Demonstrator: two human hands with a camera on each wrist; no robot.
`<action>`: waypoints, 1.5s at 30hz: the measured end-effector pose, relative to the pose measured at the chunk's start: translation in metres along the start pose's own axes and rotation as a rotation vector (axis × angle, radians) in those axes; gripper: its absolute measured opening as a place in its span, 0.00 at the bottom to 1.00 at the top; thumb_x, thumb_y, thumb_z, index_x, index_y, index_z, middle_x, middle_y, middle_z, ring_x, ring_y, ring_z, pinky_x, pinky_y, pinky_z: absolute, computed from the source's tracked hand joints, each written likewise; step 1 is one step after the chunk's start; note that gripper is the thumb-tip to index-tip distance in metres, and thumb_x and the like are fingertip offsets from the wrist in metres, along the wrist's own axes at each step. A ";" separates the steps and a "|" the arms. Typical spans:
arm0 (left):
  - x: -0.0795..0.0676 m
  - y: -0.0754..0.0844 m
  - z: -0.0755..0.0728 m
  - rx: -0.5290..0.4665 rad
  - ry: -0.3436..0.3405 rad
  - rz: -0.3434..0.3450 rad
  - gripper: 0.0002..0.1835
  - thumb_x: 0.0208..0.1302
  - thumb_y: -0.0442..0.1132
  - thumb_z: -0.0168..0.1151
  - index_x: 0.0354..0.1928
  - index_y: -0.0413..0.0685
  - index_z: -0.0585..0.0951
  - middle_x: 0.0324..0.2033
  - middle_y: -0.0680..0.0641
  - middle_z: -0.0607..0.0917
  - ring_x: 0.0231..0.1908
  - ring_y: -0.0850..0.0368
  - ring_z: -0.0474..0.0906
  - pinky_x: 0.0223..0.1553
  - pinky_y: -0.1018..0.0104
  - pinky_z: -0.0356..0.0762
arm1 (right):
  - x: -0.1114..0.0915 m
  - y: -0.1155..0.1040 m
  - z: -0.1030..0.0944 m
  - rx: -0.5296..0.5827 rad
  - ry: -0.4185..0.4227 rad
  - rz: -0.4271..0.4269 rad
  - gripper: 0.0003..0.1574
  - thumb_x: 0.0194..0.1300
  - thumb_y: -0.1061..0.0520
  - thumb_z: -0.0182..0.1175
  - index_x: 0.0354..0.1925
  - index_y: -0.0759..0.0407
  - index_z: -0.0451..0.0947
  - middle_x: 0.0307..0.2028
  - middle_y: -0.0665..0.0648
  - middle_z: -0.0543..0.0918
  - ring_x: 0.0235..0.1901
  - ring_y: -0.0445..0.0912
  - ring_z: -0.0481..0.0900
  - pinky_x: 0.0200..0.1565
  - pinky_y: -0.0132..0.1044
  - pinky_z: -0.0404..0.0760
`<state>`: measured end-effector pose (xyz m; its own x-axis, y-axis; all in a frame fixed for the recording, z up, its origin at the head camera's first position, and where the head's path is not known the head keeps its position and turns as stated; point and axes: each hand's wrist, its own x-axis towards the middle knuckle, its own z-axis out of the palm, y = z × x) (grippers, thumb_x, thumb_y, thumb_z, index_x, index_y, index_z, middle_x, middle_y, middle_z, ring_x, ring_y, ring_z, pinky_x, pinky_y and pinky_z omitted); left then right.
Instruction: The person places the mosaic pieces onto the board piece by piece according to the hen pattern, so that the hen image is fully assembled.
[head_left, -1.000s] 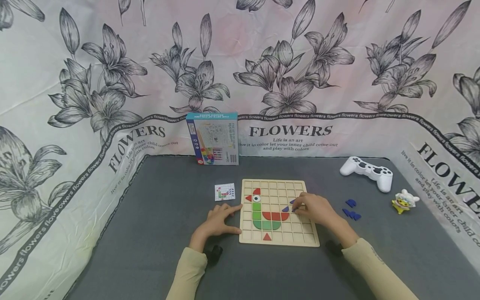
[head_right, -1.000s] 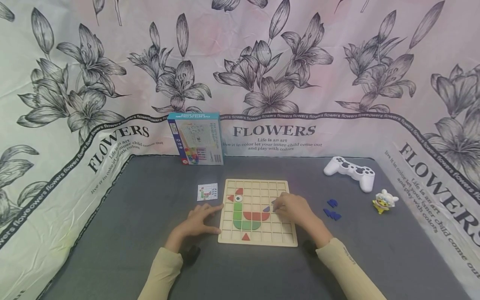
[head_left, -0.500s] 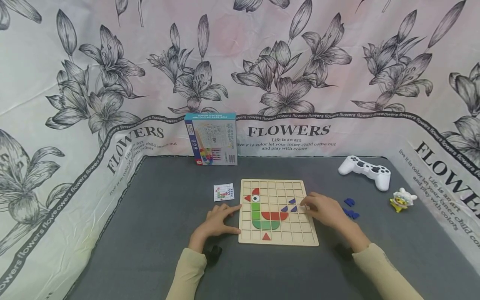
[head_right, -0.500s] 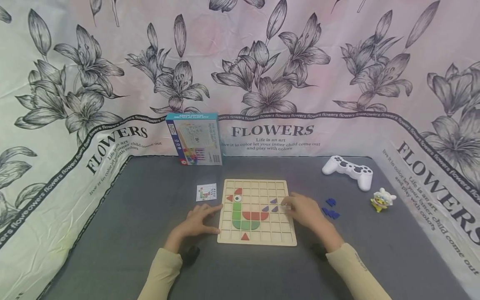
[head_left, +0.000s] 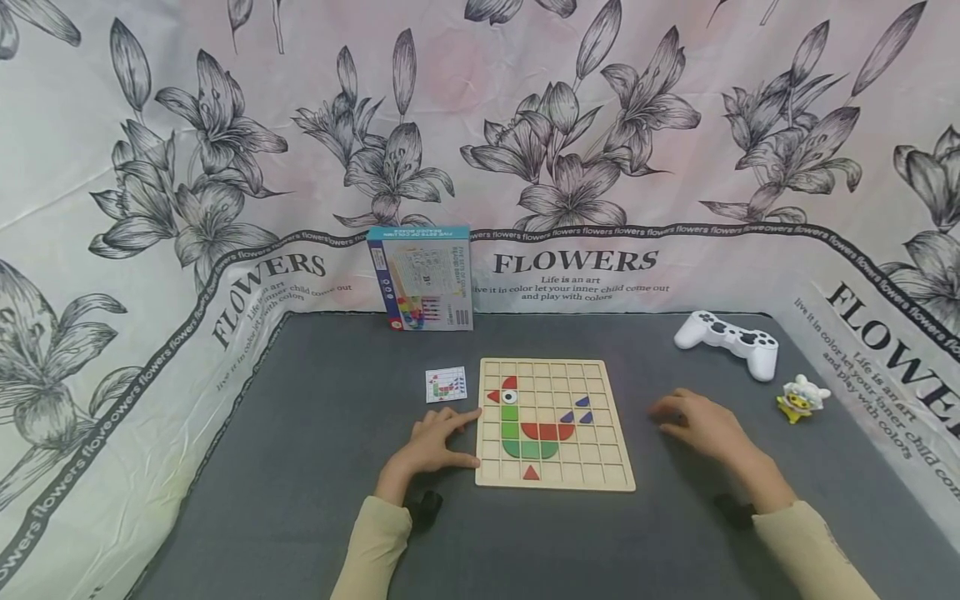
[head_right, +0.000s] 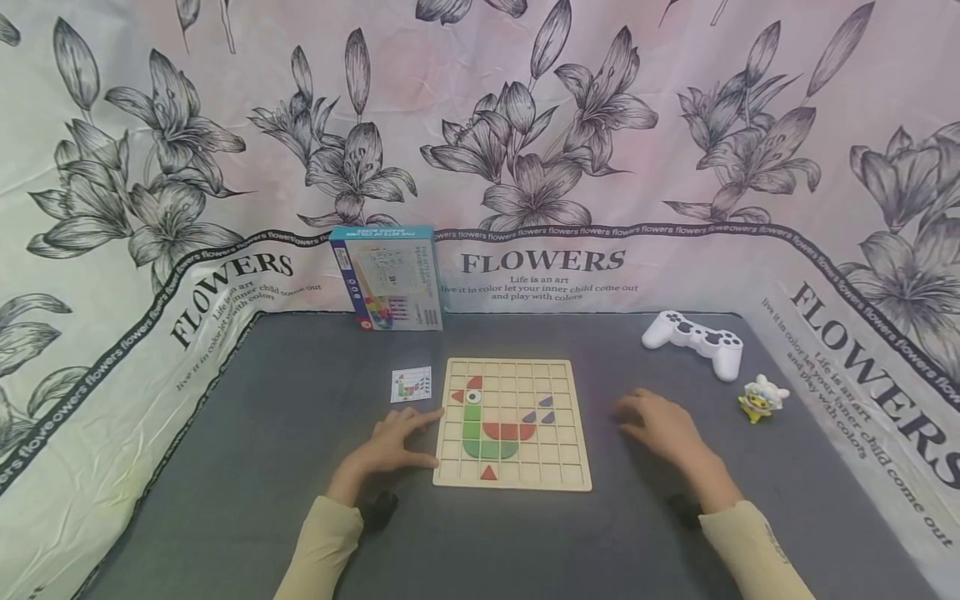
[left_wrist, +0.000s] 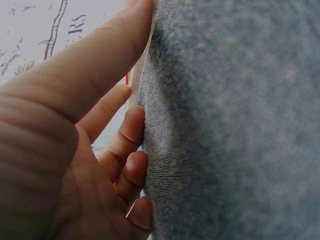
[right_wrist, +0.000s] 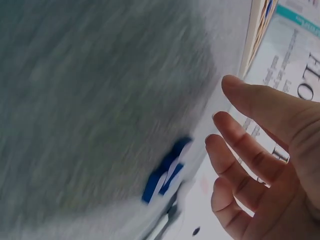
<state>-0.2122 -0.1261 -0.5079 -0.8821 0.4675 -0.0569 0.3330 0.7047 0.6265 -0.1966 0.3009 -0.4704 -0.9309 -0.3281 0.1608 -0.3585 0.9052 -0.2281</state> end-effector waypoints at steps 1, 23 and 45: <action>0.000 0.000 0.000 -0.001 0.000 0.000 0.43 0.46 0.54 0.71 0.67 0.58 0.65 0.37 0.52 0.70 0.36 0.58 0.57 0.40 0.59 0.53 | -0.002 0.003 -0.002 -0.001 -0.005 0.006 0.13 0.51 0.58 0.68 0.39 0.51 0.82 0.38 0.53 0.79 0.37 0.53 0.79 0.32 0.48 0.74; 0.000 -0.001 0.000 0.003 0.000 0.003 0.44 0.47 0.55 0.71 0.67 0.58 0.65 0.37 0.52 0.70 0.36 0.58 0.57 0.39 0.59 0.52 | -0.013 0.026 -0.008 0.003 -0.072 0.031 0.16 0.47 0.65 0.68 0.38 0.57 0.82 0.33 0.55 0.78 0.33 0.51 0.78 0.31 0.47 0.74; 0.000 -0.001 0.001 0.010 0.000 0.007 0.44 0.47 0.54 0.71 0.67 0.57 0.65 0.37 0.52 0.70 0.36 0.57 0.57 0.40 0.59 0.53 | 0.005 -0.001 0.008 -0.023 0.006 -0.021 0.08 0.48 0.60 0.69 0.29 0.52 0.80 0.31 0.51 0.78 0.31 0.47 0.78 0.32 0.45 0.75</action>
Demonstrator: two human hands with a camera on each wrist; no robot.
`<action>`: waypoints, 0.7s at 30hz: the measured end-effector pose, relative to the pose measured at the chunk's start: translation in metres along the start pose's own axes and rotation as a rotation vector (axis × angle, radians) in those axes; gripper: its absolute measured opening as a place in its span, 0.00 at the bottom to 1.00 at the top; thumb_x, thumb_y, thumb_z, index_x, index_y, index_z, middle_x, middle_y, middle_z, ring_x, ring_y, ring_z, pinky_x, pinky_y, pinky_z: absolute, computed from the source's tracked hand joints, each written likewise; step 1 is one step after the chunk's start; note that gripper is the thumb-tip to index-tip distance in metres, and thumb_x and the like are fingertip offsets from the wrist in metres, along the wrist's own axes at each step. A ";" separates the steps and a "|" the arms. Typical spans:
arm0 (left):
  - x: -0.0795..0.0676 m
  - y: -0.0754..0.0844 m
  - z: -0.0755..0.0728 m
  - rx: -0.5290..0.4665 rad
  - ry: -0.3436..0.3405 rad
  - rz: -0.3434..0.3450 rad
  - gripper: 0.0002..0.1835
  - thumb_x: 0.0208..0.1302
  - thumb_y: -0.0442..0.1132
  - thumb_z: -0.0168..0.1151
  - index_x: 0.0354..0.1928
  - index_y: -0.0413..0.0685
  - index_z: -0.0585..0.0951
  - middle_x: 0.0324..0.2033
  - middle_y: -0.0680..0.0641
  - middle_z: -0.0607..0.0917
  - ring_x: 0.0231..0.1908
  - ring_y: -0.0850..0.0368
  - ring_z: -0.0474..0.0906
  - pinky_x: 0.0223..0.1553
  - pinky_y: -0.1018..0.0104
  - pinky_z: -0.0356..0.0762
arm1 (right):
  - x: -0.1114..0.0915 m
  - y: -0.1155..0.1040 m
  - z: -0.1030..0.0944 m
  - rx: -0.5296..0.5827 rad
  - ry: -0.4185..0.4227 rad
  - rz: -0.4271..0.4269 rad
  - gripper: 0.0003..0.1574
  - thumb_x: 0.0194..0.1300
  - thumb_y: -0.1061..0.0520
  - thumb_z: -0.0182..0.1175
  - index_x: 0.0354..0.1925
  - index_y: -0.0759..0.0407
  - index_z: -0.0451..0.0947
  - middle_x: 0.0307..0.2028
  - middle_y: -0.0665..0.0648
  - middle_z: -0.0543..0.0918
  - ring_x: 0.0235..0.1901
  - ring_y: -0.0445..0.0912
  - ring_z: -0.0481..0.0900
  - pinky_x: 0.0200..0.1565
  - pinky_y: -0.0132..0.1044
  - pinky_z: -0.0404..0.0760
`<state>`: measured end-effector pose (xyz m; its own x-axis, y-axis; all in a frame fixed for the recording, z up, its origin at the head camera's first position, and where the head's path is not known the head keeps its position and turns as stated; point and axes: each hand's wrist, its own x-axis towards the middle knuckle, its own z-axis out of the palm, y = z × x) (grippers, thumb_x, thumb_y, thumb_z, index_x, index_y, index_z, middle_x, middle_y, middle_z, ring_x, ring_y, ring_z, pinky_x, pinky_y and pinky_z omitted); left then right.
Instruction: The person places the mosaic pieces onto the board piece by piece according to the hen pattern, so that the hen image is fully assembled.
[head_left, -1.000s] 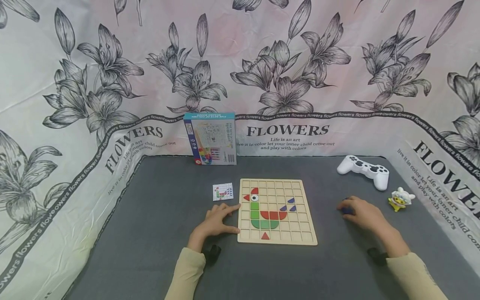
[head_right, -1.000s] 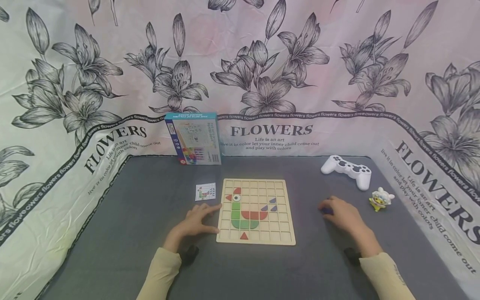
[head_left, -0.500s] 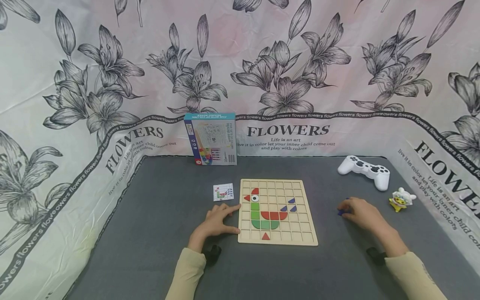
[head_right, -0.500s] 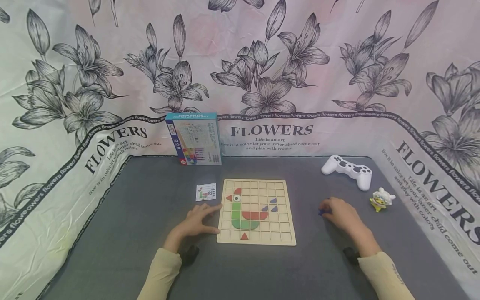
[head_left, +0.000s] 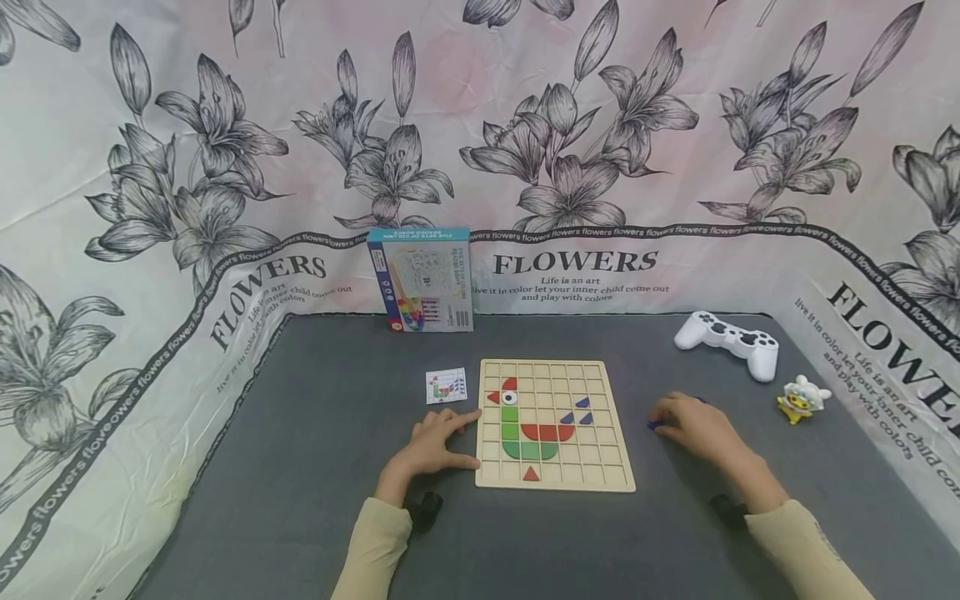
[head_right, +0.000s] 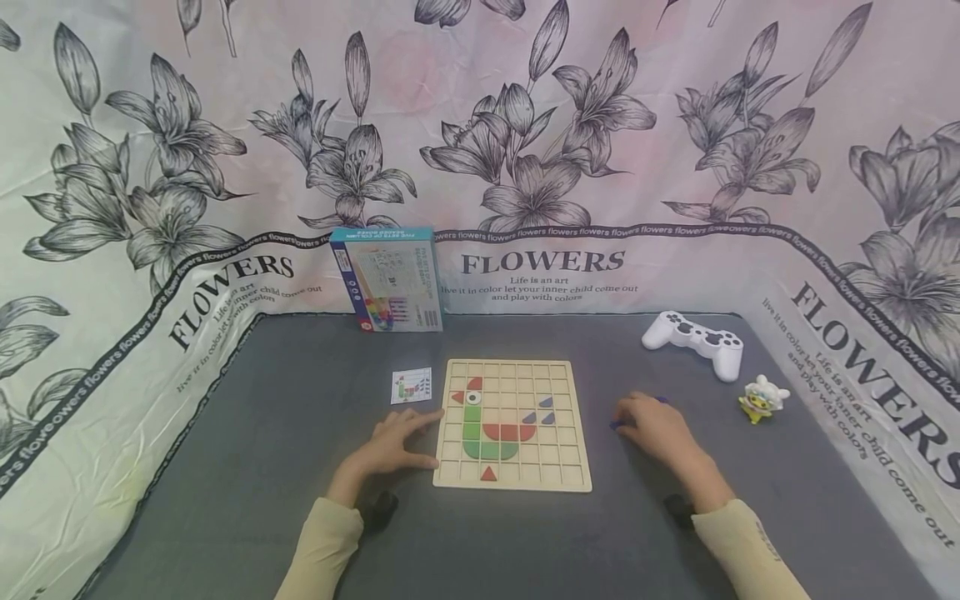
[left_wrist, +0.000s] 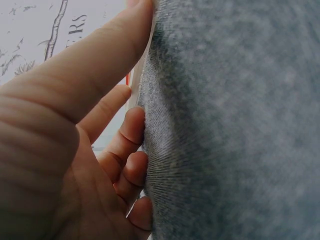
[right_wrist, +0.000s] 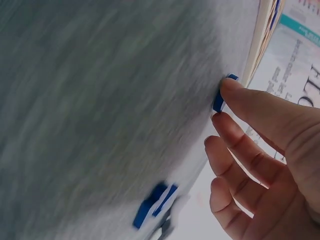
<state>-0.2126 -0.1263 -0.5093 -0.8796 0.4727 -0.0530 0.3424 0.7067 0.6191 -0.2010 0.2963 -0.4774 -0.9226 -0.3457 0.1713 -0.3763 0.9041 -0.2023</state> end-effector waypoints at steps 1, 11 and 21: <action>0.000 0.000 0.000 0.000 0.001 0.001 0.44 0.47 0.54 0.71 0.67 0.57 0.65 0.37 0.52 0.70 0.36 0.57 0.57 0.40 0.59 0.53 | 0.001 -0.003 0.001 -0.004 0.008 -0.005 0.08 0.48 0.60 0.70 0.29 0.52 0.80 0.31 0.50 0.78 0.31 0.47 0.78 0.32 0.45 0.75; -0.001 0.003 -0.001 -0.014 0.004 0.000 0.43 0.47 0.53 0.71 0.67 0.57 0.66 0.37 0.52 0.70 0.36 0.57 0.57 0.40 0.58 0.53 | 0.011 -0.036 0.010 0.026 0.036 -0.045 0.08 0.49 0.59 0.70 0.30 0.51 0.80 0.29 0.47 0.78 0.29 0.43 0.77 0.30 0.40 0.74; -0.001 0.002 0.000 -0.011 0.005 -0.003 0.43 0.47 0.53 0.71 0.67 0.58 0.66 0.37 0.52 0.70 0.36 0.57 0.57 0.40 0.58 0.53 | 0.019 -0.063 0.016 0.078 -0.022 -0.065 0.08 0.51 0.58 0.69 0.32 0.50 0.81 0.30 0.47 0.77 0.25 0.38 0.69 0.27 0.35 0.68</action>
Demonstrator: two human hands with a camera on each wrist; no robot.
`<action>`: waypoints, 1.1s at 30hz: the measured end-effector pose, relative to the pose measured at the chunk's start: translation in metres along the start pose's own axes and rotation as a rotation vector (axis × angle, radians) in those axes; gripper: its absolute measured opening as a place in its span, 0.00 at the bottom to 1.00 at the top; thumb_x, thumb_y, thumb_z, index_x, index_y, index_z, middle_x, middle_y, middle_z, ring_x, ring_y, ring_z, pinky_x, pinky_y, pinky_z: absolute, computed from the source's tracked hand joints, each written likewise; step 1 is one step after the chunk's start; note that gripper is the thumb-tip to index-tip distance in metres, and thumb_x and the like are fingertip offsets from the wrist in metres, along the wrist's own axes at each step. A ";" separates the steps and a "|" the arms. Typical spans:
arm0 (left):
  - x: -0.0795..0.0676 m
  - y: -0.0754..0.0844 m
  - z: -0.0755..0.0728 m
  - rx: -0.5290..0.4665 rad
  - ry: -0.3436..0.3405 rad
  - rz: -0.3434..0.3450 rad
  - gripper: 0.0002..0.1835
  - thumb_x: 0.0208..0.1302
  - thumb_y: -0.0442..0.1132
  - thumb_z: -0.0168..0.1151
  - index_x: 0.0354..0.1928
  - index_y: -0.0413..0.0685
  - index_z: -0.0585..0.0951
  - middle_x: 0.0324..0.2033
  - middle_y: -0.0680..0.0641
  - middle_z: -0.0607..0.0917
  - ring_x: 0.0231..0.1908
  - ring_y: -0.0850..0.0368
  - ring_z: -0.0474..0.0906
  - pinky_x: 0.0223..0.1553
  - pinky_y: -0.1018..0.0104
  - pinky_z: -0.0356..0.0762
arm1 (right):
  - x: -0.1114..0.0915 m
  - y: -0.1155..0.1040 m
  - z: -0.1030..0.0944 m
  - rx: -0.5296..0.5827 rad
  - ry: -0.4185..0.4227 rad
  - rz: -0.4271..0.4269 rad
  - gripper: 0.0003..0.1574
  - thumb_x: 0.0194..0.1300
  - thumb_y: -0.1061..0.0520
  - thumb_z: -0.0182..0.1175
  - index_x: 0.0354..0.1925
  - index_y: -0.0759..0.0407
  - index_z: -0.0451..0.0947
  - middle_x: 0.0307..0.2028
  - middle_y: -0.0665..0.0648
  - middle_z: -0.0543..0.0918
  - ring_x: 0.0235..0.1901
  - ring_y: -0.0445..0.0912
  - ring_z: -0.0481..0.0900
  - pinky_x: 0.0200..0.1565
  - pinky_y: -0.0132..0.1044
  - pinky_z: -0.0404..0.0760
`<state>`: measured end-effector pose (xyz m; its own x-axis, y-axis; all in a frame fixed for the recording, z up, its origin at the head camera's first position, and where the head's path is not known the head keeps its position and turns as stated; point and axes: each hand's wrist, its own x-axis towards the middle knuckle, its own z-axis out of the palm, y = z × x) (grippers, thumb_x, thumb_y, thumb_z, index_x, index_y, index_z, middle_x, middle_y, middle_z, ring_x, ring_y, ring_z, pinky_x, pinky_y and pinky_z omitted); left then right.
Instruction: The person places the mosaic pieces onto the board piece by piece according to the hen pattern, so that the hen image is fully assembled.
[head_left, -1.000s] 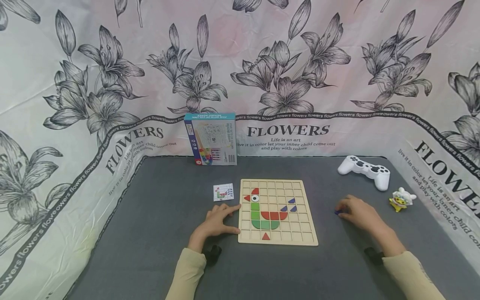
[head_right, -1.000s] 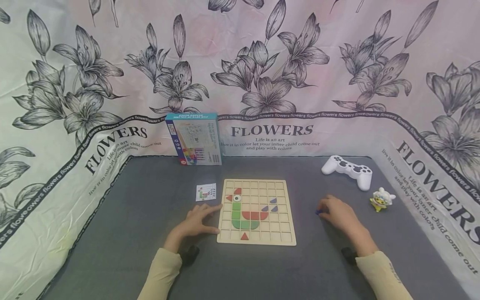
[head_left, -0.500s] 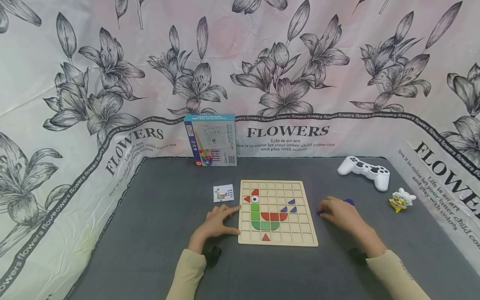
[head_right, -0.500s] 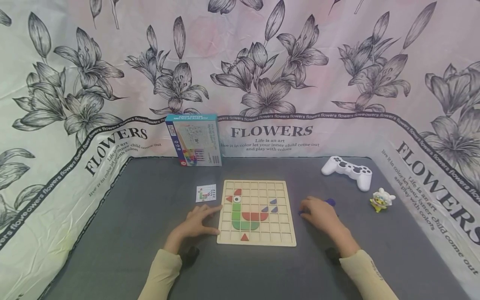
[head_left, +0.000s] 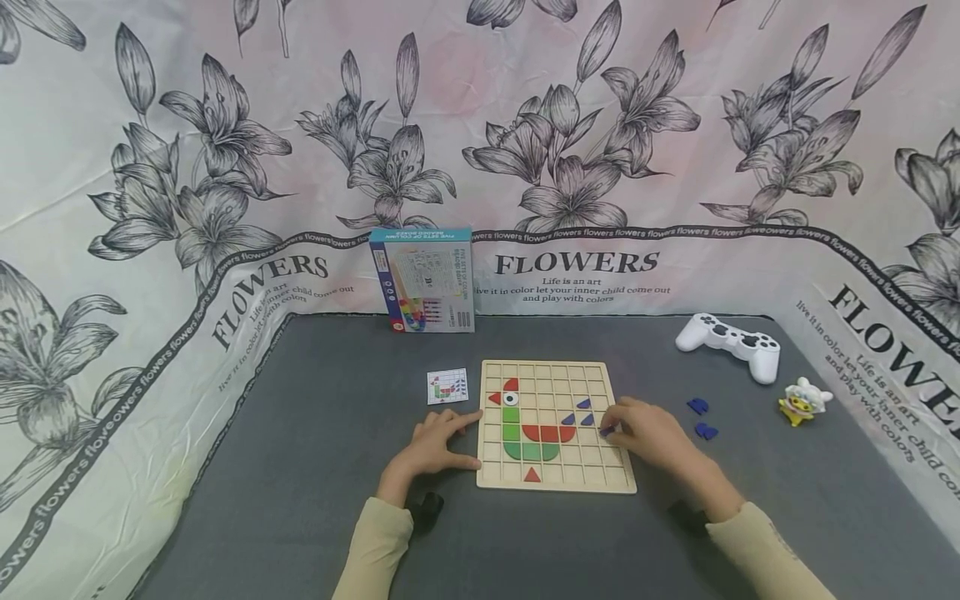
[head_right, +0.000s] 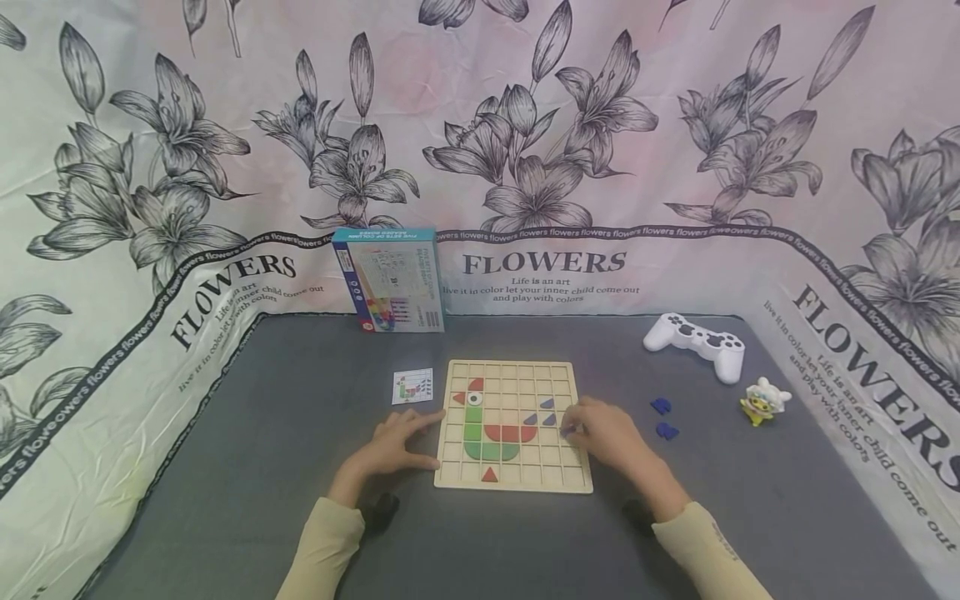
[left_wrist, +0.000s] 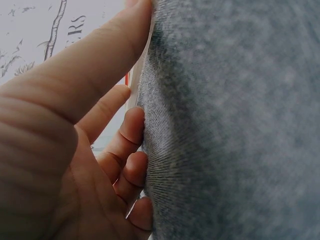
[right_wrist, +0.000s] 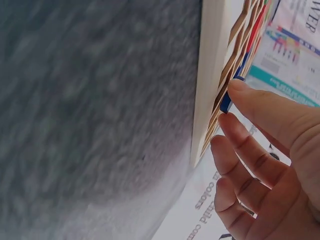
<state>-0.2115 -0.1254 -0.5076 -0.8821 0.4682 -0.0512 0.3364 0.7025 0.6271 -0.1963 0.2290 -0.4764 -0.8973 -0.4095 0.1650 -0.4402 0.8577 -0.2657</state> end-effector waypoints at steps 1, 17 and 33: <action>0.000 0.000 0.000 0.001 0.000 0.000 0.43 0.47 0.54 0.71 0.67 0.58 0.66 0.37 0.52 0.70 0.36 0.57 0.57 0.40 0.58 0.53 | 0.001 -0.002 0.001 0.005 -0.004 -0.002 0.08 0.51 0.58 0.69 0.32 0.50 0.81 0.30 0.47 0.77 0.25 0.38 0.70 0.27 0.34 0.69; 0.001 -0.002 0.001 0.008 0.002 0.002 0.43 0.47 0.55 0.71 0.67 0.58 0.66 0.36 0.53 0.69 0.35 0.57 0.56 0.39 0.59 0.53 | 0.007 -0.022 0.008 0.017 -0.017 -0.041 0.07 0.54 0.61 0.66 0.31 0.48 0.83 0.30 0.46 0.78 0.26 0.37 0.72 0.28 0.33 0.70; 0.001 -0.002 0.000 0.013 -0.003 0.004 0.43 0.47 0.54 0.71 0.67 0.58 0.66 0.37 0.52 0.70 0.36 0.57 0.57 0.40 0.58 0.53 | 0.004 -0.010 0.005 -0.024 0.009 -0.042 0.10 0.53 0.60 0.67 0.35 0.50 0.83 0.33 0.48 0.80 0.28 0.40 0.75 0.31 0.37 0.73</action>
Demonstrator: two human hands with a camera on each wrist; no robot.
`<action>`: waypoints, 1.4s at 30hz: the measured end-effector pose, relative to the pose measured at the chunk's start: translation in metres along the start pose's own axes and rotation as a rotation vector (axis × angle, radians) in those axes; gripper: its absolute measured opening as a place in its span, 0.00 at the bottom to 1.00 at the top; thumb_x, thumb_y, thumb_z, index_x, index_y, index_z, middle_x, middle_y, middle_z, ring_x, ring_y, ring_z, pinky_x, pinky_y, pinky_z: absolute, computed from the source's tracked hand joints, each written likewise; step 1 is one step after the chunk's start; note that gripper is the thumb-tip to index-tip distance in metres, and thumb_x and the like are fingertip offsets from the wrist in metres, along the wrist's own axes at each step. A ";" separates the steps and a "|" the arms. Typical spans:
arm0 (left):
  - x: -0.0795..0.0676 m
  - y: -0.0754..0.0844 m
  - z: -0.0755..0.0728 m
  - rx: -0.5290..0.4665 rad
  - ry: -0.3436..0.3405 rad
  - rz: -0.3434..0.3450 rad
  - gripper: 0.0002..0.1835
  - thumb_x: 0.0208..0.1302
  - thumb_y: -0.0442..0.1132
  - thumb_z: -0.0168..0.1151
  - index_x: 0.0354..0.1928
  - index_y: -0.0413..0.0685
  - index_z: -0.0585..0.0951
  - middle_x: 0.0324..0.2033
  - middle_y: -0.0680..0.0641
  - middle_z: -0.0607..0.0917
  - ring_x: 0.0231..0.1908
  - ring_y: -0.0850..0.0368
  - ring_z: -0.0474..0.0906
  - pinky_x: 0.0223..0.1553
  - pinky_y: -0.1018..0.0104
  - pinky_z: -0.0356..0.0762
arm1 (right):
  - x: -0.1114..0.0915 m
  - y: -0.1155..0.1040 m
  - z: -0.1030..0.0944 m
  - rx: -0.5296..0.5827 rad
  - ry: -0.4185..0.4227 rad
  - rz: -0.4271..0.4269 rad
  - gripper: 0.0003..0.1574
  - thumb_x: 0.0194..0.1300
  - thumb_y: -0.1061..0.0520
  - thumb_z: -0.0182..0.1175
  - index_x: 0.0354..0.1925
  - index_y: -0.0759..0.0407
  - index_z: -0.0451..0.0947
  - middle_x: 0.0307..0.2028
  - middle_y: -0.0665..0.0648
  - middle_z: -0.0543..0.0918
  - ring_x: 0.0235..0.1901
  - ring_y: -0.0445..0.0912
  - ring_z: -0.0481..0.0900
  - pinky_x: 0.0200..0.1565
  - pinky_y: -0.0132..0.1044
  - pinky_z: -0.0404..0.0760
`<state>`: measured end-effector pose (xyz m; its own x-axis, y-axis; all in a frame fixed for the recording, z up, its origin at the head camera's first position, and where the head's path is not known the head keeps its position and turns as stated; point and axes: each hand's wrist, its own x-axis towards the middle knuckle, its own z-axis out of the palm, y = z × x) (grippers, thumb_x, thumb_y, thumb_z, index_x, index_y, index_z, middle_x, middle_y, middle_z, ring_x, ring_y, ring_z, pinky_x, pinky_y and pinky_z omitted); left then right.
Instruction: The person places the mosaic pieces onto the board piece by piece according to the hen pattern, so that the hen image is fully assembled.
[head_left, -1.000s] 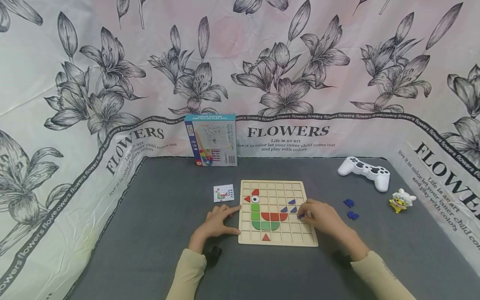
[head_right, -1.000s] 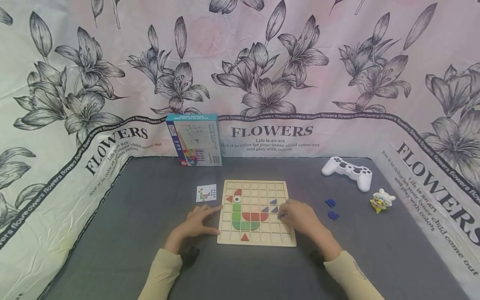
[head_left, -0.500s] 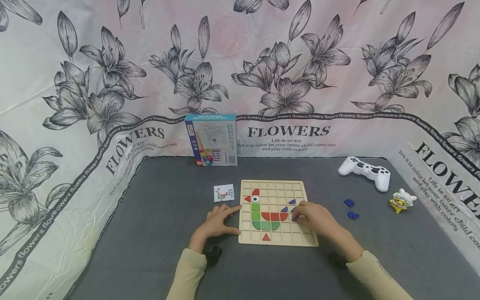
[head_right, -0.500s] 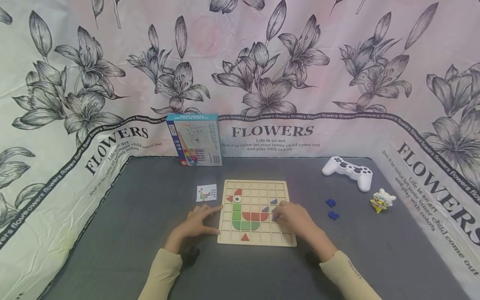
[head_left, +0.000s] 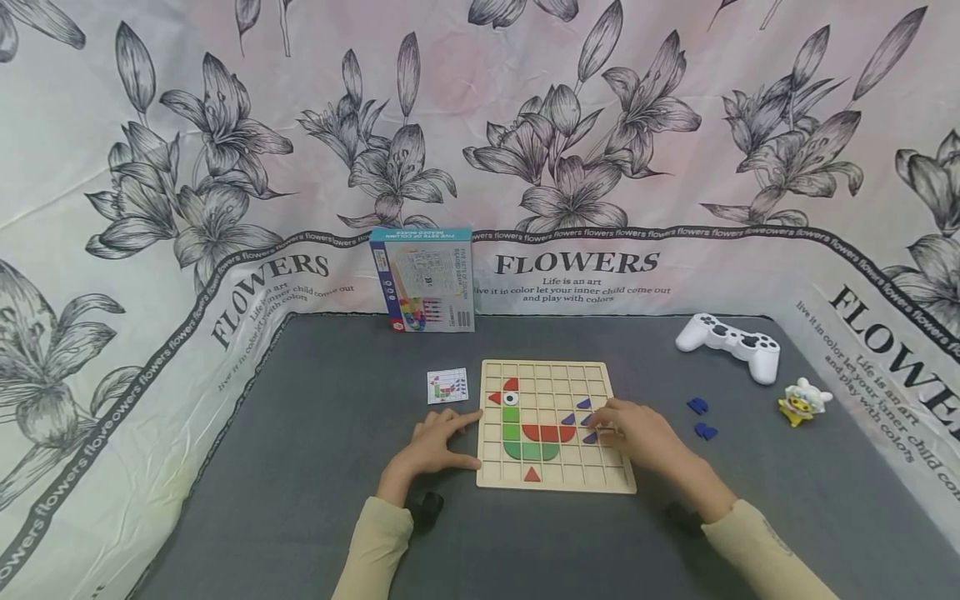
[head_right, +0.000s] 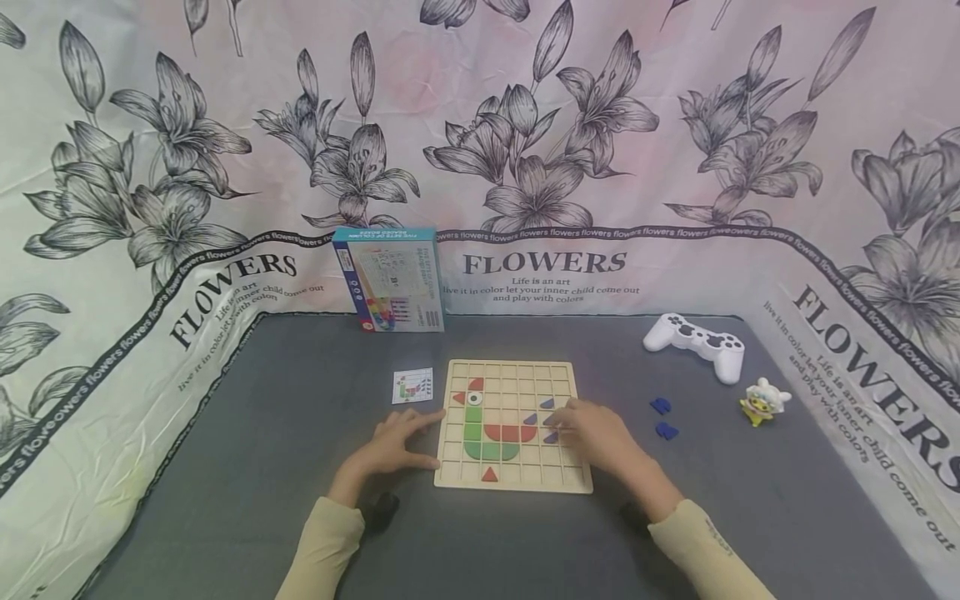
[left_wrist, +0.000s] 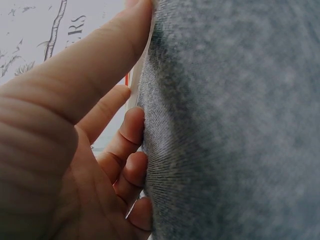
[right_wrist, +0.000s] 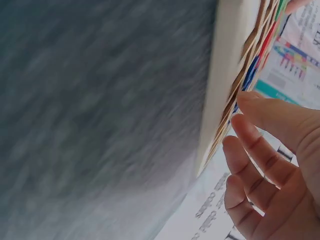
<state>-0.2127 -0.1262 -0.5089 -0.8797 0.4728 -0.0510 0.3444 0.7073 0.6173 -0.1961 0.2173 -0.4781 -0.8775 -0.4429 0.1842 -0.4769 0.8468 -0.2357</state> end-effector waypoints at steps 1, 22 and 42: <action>0.000 0.000 0.000 0.001 0.000 -0.001 0.43 0.47 0.55 0.71 0.67 0.58 0.65 0.37 0.52 0.70 0.36 0.57 0.57 0.40 0.58 0.53 | -0.001 0.003 -0.001 -0.007 0.009 0.000 0.09 0.52 0.60 0.67 0.35 0.51 0.83 0.33 0.48 0.80 0.29 0.40 0.75 0.31 0.37 0.73; 0.000 0.000 0.000 -0.005 -0.002 -0.007 0.43 0.47 0.54 0.71 0.67 0.57 0.65 0.37 0.52 0.70 0.36 0.57 0.57 0.39 0.58 0.52 | -0.030 0.088 -0.038 -0.109 0.047 0.094 0.11 0.50 0.65 0.67 0.35 0.57 0.83 0.34 0.56 0.79 0.33 0.53 0.79 0.30 0.46 0.75; -0.001 0.000 0.001 -0.012 0.003 -0.004 0.43 0.47 0.54 0.71 0.67 0.58 0.65 0.37 0.52 0.69 0.36 0.57 0.56 0.40 0.58 0.52 | -0.041 0.132 -0.040 -0.125 0.081 0.068 0.19 0.44 0.70 0.66 0.37 0.54 0.83 0.38 0.59 0.79 0.39 0.59 0.78 0.34 0.52 0.74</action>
<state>-0.2115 -0.1260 -0.5094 -0.8822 0.4680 -0.0514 0.3364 0.7028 0.6268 -0.2210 0.3589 -0.4787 -0.8979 -0.3626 0.2496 -0.4022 0.9062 -0.1303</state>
